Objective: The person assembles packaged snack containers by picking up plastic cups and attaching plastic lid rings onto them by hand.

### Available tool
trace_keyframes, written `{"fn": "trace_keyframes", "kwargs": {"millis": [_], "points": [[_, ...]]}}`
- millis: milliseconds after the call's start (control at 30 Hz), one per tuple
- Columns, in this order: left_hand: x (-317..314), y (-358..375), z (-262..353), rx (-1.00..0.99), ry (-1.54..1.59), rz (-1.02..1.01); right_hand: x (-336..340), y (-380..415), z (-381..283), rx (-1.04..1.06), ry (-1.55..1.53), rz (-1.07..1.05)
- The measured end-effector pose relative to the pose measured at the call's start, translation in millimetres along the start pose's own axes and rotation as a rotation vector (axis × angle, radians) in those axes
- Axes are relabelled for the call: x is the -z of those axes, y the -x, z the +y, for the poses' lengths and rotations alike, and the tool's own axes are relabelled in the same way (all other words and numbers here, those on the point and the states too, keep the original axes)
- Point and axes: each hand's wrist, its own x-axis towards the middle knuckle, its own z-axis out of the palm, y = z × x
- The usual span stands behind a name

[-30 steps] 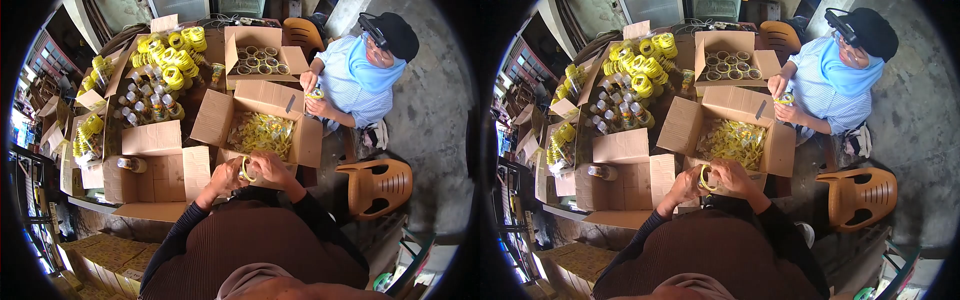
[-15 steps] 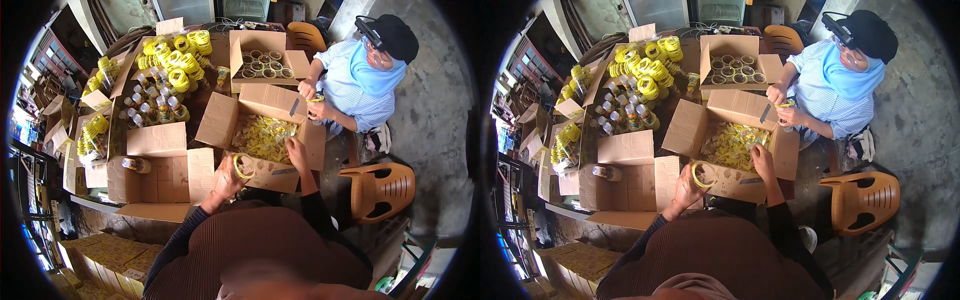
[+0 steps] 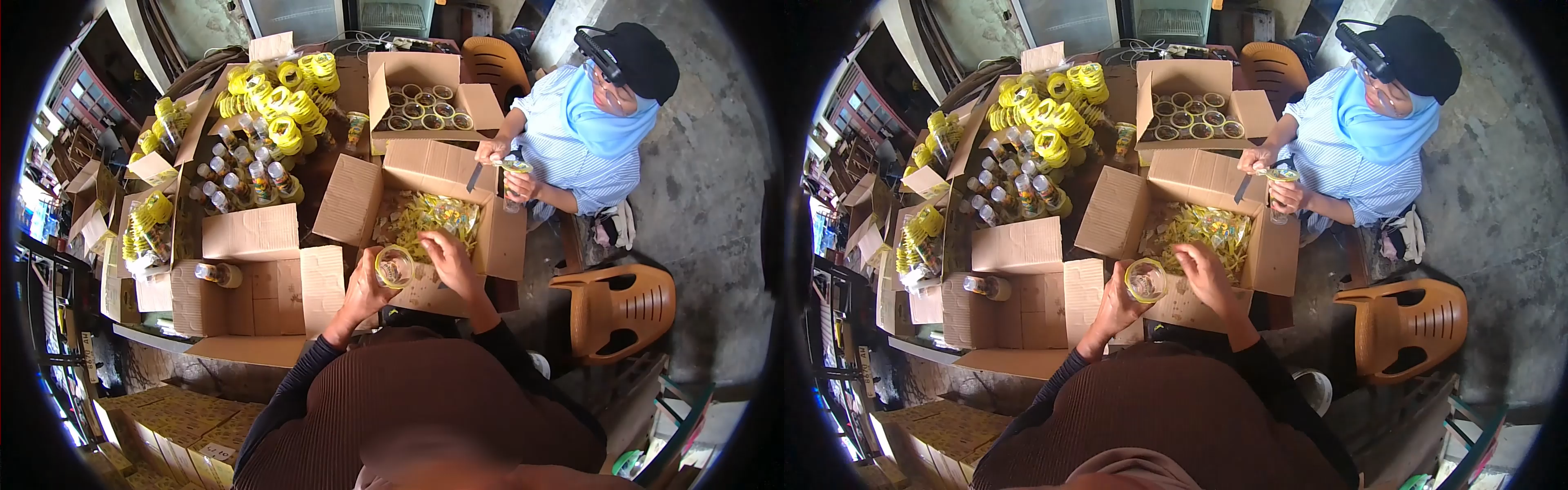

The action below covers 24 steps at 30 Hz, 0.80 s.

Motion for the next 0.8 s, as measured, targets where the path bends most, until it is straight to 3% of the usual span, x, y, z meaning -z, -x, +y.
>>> {"fn": "trace_keyframes", "kwargs": {"millis": [200,533,800], "points": [[-1.9,-7.8,12.1,-0.068,-0.099,0.016,-11.2,3.3,-22.8,0.274,-0.021,0.058],[-12.2,-10.2,13.7,-0.072,-0.147,-0.028,-2.3,0.5,-14.4,0.200,-0.014,-0.009],[-26.4,-15.8,13.7,-0.060,-0.290,-0.020,-1.6,1.9,-1.2,0.169,-0.063,0.052]]}}
